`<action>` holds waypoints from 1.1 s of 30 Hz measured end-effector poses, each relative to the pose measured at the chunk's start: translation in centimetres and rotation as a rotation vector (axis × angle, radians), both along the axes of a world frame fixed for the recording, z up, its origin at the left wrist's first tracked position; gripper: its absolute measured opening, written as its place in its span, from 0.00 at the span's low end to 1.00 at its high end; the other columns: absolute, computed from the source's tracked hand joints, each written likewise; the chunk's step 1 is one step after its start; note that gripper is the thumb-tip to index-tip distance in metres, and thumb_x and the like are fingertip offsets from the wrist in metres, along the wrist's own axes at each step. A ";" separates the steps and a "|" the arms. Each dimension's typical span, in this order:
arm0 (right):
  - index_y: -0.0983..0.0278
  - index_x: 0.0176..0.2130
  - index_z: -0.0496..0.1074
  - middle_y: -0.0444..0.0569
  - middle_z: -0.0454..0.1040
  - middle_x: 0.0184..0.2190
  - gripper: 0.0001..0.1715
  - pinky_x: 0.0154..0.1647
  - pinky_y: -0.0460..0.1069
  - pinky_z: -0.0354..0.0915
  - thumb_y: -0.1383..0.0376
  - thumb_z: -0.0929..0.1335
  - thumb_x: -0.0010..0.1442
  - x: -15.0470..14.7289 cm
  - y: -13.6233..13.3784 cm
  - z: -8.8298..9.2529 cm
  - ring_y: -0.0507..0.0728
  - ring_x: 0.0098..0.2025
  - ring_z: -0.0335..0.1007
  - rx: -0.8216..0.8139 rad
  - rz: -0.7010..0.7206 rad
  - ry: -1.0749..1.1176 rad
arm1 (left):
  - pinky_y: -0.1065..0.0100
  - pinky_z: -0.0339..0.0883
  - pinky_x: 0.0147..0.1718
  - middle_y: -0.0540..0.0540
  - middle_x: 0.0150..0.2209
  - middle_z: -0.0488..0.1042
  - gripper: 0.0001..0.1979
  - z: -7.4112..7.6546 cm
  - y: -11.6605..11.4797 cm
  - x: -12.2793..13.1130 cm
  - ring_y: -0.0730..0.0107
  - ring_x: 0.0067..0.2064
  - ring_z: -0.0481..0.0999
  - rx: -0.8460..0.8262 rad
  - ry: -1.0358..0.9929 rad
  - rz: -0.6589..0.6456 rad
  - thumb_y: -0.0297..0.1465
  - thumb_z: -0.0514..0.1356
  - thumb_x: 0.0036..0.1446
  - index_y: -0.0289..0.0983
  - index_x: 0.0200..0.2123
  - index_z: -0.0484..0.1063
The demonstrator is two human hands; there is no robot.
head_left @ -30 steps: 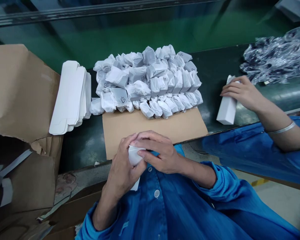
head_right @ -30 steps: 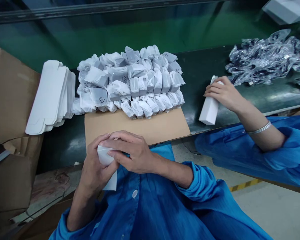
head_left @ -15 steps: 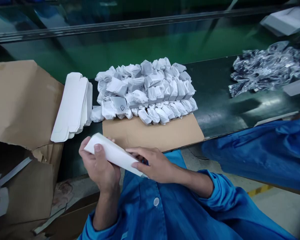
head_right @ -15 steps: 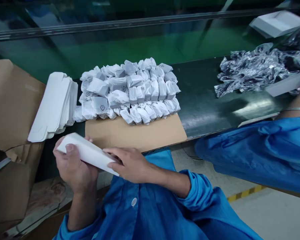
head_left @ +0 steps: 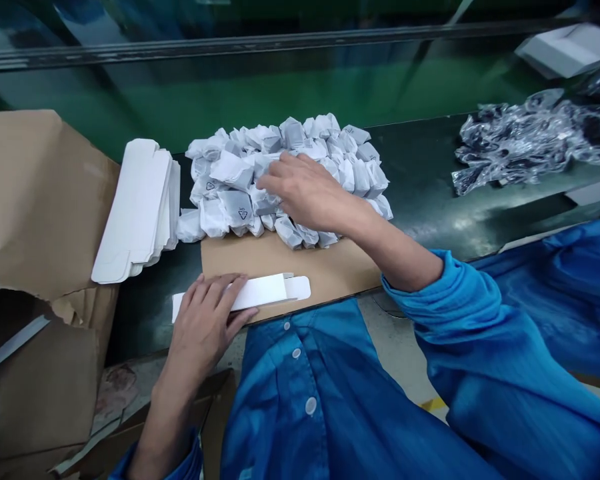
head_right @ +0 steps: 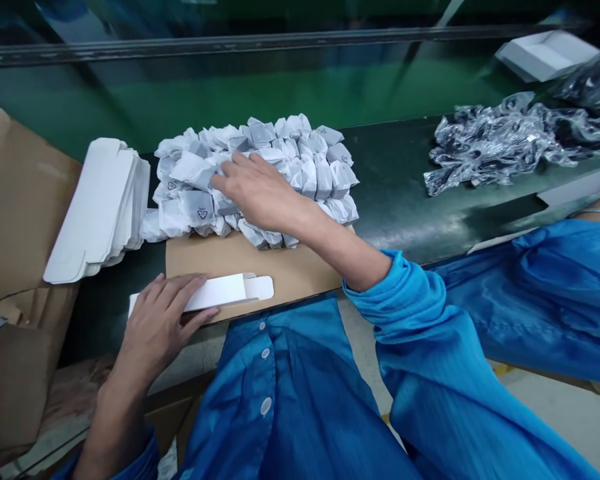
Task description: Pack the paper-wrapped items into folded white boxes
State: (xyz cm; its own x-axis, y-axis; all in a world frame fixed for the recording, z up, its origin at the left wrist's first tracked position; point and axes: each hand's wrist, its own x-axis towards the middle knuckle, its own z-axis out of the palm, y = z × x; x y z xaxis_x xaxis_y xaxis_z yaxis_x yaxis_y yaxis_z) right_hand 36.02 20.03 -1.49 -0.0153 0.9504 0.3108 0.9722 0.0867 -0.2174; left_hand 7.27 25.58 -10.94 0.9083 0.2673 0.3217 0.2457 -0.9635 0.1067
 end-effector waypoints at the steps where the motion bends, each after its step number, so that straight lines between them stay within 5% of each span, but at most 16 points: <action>1: 0.64 0.45 0.71 0.47 0.73 0.41 0.08 0.52 0.57 0.68 0.69 0.69 0.64 0.0 -0.9 0.2 0.58 0.46 0.69 0.059 -0.034 0.127 | 0.44 0.63 0.58 0.35 0.54 0.76 0.28 0.2 -0.3 0.1 0.47 0.54 0.75 -0.018 0.000 0.003 0.43 0.60 0.62 0.38 0.62 0.65; 4: 0.63 0.49 0.68 0.45 0.73 0.40 0.18 0.41 0.50 0.70 0.58 0.72 0.62 -1.1 -5.4 -0.6 0.54 0.39 0.71 0.218 -0.164 0.646 | 0.40 0.58 0.62 0.33 0.62 0.69 0.30 0.8 -1.5 1.2 0.44 0.62 0.69 -0.031 0.027 -0.052 0.43 0.60 0.62 0.39 0.65 0.62; 8: 0.62 0.46 0.67 0.49 0.76 0.46 0.20 0.42 0.48 0.73 0.57 0.74 0.59 -3.6 -11.6 -5.2 0.55 0.45 0.76 0.184 -0.246 1.089 | 0.43 0.60 0.61 0.36 0.62 0.69 0.25 0.7 -2.4 3.4 0.47 0.62 0.69 -0.012 0.066 -0.196 0.38 0.59 0.64 0.43 0.63 0.65; 11: 0.63 0.43 0.68 0.54 0.76 0.50 0.14 0.52 0.53 0.70 0.64 0.74 0.59 -4.8 -14.2 -8.8 0.58 0.53 0.74 0.211 -0.367 0.880 | 0.48 0.66 0.56 0.35 0.58 0.73 0.19 0.2 -2.4 4.4 0.49 0.56 0.74 0.004 0.041 -0.256 0.36 0.57 0.65 0.42 0.58 0.70; 14: 0.63 0.47 0.70 0.55 0.77 0.46 0.17 0.53 0.57 0.69 0.65 0.73 0.59 -4.6 -15.2 -10.4 0.61 0.51 0.73 0.187 -0.430 0.547 | 0.47 0.67 0.55 0.35 0.60 0.71 0.16 0.1 -2.4 4.7 0.48 0.57 0.73 0.007 0.043 -0.294 0.34 0.56 0.65 0.42 0.55 0.72; 20: 0.65 0.57 0.69 0.57 0.77 0.50 0.26 0.52 0.60 0.70 0.67 0.72 0.60 -3.7 -15.6 -9.7 0.64 0.50 0.71 0.057 -0.316 0.341 | 0.43 0.63 0.55 0.41 0.65 0.65 0.24 0.7 -3.1 4.4 0.47 0.63 0.67 -0.088 0.136 -0.362 0.20 0.55 0.59 0.51 0.52 0.74; 24: 0.62 0.55 0.72 0.55 0.77 0.49 0.23 0.53 0.58 0.71 0.68 0.72 0.61 -4.7 -15.9 -7.8 0.61 0.52 0.74 0.116 -0.335 0.517 | 0.49 0.62 0.54 0.45 0.59 0.72 0.15 0.7 -3.1 4.2 0.53 0.63 0.67 -0.132 0.048 -0.364 0.21 0.56 0.61 0.47 0.40 0.77; 27: 0.60 0.55 0.72 0.52 0.78 0.50 0.23 0.54 0.54 0.71 0.69 0.72 0.61 -5.7 -15.7 -7.0 0.58 0.53 0.74 0.035 -0.191 0.680 | 0.52 0.63 0.54 0.46 0.56 0.73 0.12 0.6 -2.8 4.0 0.55 0.63 0.67 -0.125 0.008 -0.368 0.22 0.57 0.62 0.44 0.36 0.76; 30: 0.63 0.56 0.72 0.52 0.79 0.49 0.22 0.54 0.54 0.72 0.71 0.71 0.62 -6.7 -14.7 -7.8 0.57 0.51 0.75 -0.022 -0.061 0.628 | 0.54 0.64 0.52 0.44 0.57 0.72 0.10 0.8 -2.6 4.1 0.55 0.63 0.67 -0.138 0.015 -0.396 0.22 0.57 0.62 0.43 0.37 0.75; 33: 0.68 0.57 0.70 0.58 0.77 0.52 0.20 0.55 0.57 0.71 0.70 0.67 0.66 -7.9 -13.7 -9.0 0.60 0.53 0.73 0.044 -0.105 0.448 | 0.53 0.66 0.51 0.44 0.56 0.71 0.10 1.0 -2.4 4.0 0.54 0.62 0.68 -0.126 -0.013 -0.408 0.21 0.57 0.62 0.43 0.39 0.74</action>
